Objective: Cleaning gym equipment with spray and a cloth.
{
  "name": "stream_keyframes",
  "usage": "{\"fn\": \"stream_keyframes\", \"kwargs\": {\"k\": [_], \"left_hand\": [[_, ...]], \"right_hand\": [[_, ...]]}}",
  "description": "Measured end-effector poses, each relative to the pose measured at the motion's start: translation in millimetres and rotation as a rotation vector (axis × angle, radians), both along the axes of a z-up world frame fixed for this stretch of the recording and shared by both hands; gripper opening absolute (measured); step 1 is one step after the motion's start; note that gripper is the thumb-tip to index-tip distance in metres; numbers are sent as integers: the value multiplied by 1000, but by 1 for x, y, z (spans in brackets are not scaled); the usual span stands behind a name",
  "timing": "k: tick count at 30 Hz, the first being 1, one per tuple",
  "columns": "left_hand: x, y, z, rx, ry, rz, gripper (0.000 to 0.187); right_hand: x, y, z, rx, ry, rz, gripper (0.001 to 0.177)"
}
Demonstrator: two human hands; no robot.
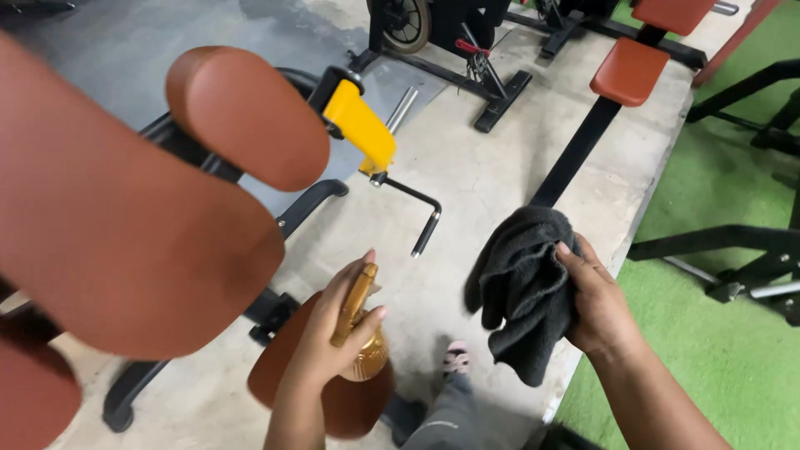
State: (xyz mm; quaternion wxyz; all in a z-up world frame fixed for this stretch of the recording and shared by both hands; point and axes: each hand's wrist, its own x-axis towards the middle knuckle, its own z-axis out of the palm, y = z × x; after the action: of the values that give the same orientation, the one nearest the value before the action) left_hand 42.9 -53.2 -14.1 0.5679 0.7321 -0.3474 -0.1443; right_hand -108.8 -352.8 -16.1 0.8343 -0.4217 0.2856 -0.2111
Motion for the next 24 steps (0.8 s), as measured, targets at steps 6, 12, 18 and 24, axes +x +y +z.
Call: {"fn": "stream_keyframes", "kwargs": {"k": [6,12,18,24], "left_hand": [[87,-72,-17,63,-36,41,71],[163,-166,-8,36,-395,-12,64],[194,-272,4,57,26,-27,68],[211,-361,-22,157,-466,55,74]], "right_hand": [[79,-96,-7,-72,-74,85,46],[133,-178,-13,-76,-43,102,47],[182,-264,-28,13,-70,98,46],[217,-387,-74,7,-128,181,48]]}}
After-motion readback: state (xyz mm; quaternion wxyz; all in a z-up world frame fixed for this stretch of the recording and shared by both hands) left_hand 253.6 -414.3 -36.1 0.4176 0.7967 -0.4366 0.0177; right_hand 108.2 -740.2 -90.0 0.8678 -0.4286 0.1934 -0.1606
